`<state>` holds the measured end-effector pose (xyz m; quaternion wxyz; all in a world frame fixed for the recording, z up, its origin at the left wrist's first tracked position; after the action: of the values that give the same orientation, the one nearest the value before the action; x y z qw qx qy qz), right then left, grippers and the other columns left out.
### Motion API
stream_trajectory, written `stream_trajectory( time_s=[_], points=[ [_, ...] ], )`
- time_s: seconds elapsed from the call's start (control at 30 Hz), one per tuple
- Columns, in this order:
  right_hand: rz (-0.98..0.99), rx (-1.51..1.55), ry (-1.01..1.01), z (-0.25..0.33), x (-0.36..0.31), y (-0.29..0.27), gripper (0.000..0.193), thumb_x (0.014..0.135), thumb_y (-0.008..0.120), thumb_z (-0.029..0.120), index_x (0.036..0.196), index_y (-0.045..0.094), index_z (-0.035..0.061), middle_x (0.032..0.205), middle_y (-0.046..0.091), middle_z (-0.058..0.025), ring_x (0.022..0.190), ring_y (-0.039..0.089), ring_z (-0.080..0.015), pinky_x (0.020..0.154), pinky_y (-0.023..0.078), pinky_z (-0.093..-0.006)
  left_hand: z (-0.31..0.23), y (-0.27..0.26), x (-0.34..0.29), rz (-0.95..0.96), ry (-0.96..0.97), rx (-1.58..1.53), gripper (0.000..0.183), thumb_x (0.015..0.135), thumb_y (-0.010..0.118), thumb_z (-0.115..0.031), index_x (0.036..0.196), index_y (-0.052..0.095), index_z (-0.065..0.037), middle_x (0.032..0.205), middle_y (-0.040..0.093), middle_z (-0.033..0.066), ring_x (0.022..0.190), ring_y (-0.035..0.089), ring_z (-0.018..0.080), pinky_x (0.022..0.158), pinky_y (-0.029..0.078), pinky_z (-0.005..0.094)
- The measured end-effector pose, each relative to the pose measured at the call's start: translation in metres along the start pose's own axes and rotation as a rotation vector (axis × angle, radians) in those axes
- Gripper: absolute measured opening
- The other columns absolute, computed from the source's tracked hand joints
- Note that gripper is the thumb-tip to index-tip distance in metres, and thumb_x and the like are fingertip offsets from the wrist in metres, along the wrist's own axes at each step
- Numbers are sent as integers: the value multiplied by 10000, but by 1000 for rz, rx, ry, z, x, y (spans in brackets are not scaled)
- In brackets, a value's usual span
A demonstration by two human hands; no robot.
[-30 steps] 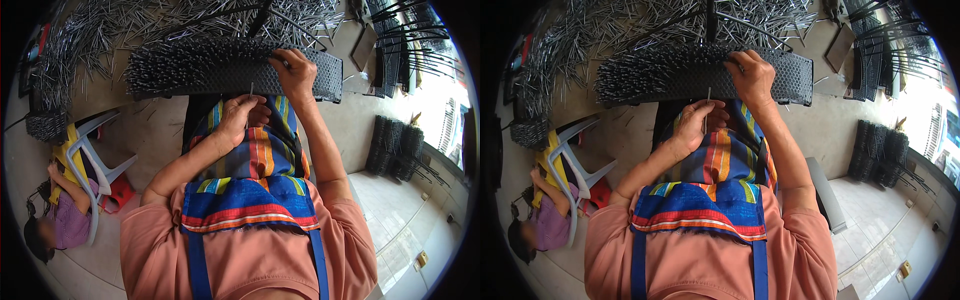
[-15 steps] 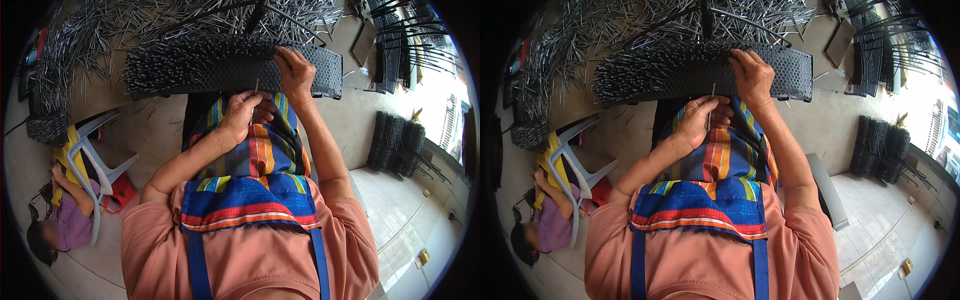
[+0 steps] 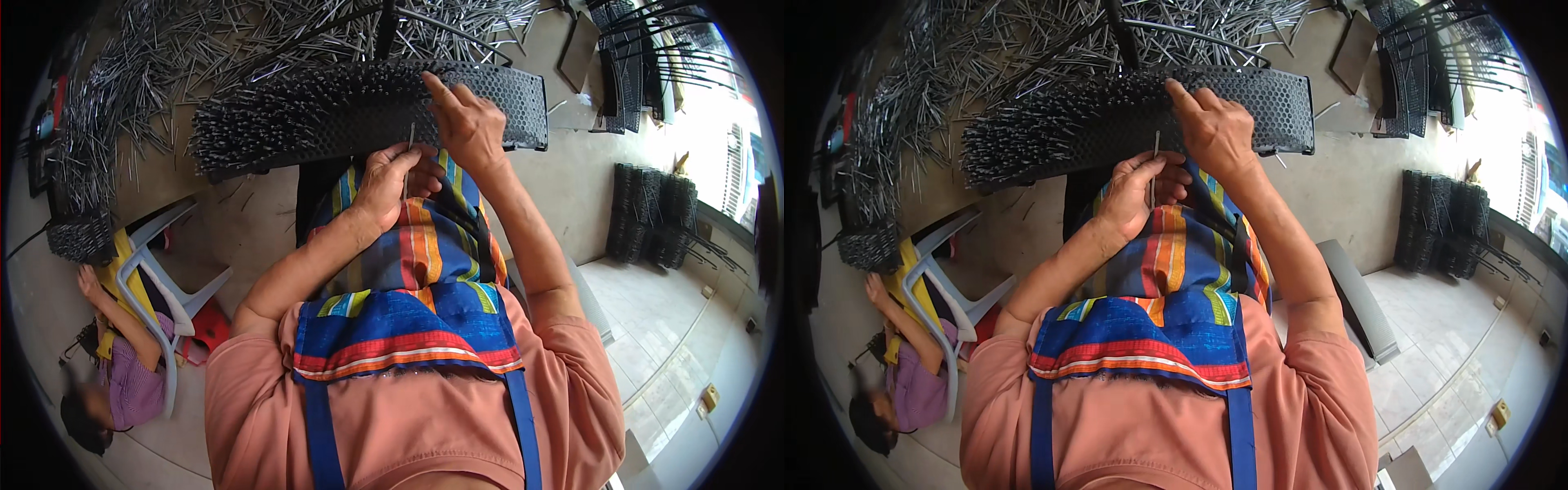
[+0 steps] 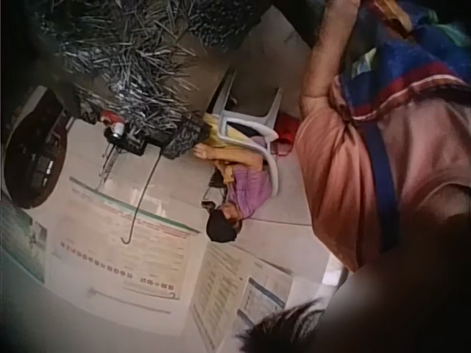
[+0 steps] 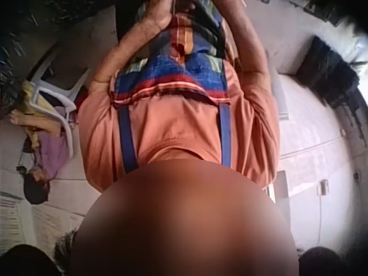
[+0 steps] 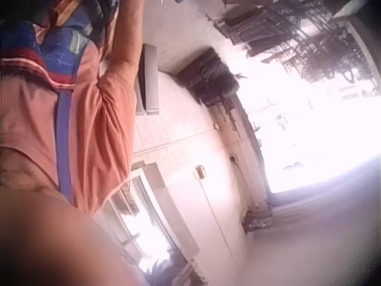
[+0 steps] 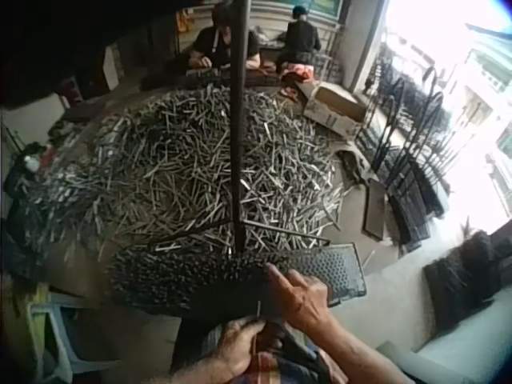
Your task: Assembling decorative wire branches by threading individual metal wires into a perforated mesh base.
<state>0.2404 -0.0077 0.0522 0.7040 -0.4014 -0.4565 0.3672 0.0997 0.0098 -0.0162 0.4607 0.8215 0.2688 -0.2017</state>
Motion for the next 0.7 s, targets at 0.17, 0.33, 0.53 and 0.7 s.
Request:
stream_trajectory(
  time_s=[0.17,0.33,0.53,0.7],
  points=[
    [-28,179,136,-2,-12,-4,331,828,679,96,1155,674,144,733,576,-63,587,587,-217,525,462,-317,0,3,4,21,6,-4,250,983,488,-166,1097,643,-6,873,709,119,688,681,163,626,545,266],
    [106,1027,454,-15,-33,19,133,778,716,-17,902,701,28,751,612,16,636,554,-46,537,423,-202,3,17,6,107,-71,52,170,963,557,-178,978,655,-40,805,703,90,652,671,144,578,539,260],
    [-30,1212,672,-25,-18,15,92,798,700,0,887,680,-10,710,661,-20,627,586,-61,538,475,-230,-9,7,24,-54,103,-15,121,945,589,-144,927,668,-54,786,700,64,622,650,115,542,495,219],
    [227,1217,722,-22,-32,27,82,817,700,45,858,679,-22,699,648,-10,599,559,-54,514,453,-233,-11,12,20,18,113,104,146,942,586,-102,1053,650,-32,874,708,92,735,681,141,630,531,219]
  ],
)
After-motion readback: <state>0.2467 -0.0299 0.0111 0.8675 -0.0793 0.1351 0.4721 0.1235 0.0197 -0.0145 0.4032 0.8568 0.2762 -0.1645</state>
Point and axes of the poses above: each hand's wrist, its own x-axis towards the middle knuckle, its own y-axis out of the palm, z = x × y, the point moved 6 cm from there along x, towards the middle knuckle
